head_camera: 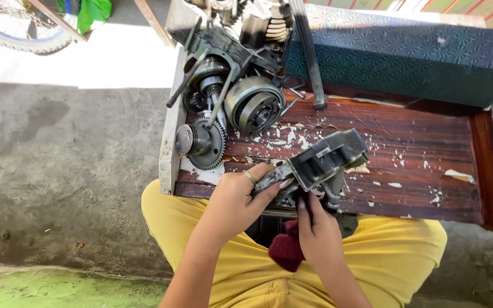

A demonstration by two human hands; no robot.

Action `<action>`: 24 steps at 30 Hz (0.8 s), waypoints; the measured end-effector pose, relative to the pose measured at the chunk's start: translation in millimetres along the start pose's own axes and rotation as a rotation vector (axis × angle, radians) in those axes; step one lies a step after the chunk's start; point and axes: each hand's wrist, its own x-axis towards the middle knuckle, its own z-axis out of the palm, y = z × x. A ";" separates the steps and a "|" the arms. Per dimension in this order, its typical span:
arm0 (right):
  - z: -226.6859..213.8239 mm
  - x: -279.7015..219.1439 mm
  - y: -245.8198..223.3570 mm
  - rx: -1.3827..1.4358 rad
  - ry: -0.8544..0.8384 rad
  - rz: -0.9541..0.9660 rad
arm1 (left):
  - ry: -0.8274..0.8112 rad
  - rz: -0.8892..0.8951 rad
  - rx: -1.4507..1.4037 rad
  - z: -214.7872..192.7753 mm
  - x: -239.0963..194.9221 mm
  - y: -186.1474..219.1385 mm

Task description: Cleaning internal engine parts with a cloth and manipulating an engine casing.

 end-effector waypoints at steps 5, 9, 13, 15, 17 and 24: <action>-6.9 1.9 -1.2 -0.315 0.033 -0.097 | -0.004 0.070 0.023 0.1 -3.4 1.2; -16.8 -1.0 -17.2 -0.353 -0.064 0.033 | -0.002 0.046 0.051 0.8 -5.5 7.1; -36.5 -16.3 -33.8 -0.387 -0.160 0.237 | 0.031 0.086 0.093 2.4 -7.0 4.7; -46.3 -23.4 -28.9 -0.408 -0.214 0.321 | 0.028 0.080 0.101 1.6 -7.6 4.2; -53.6 -22.7 -8.7 0.170 -0.210 0.424 | 0.014 0.070 0.105 2.1 -5.9 2.4; -18.7 6.2 -0.4 0.012 -0.025 0.069 | 0.010 0.068 0.094 2.3 -4.4 1.4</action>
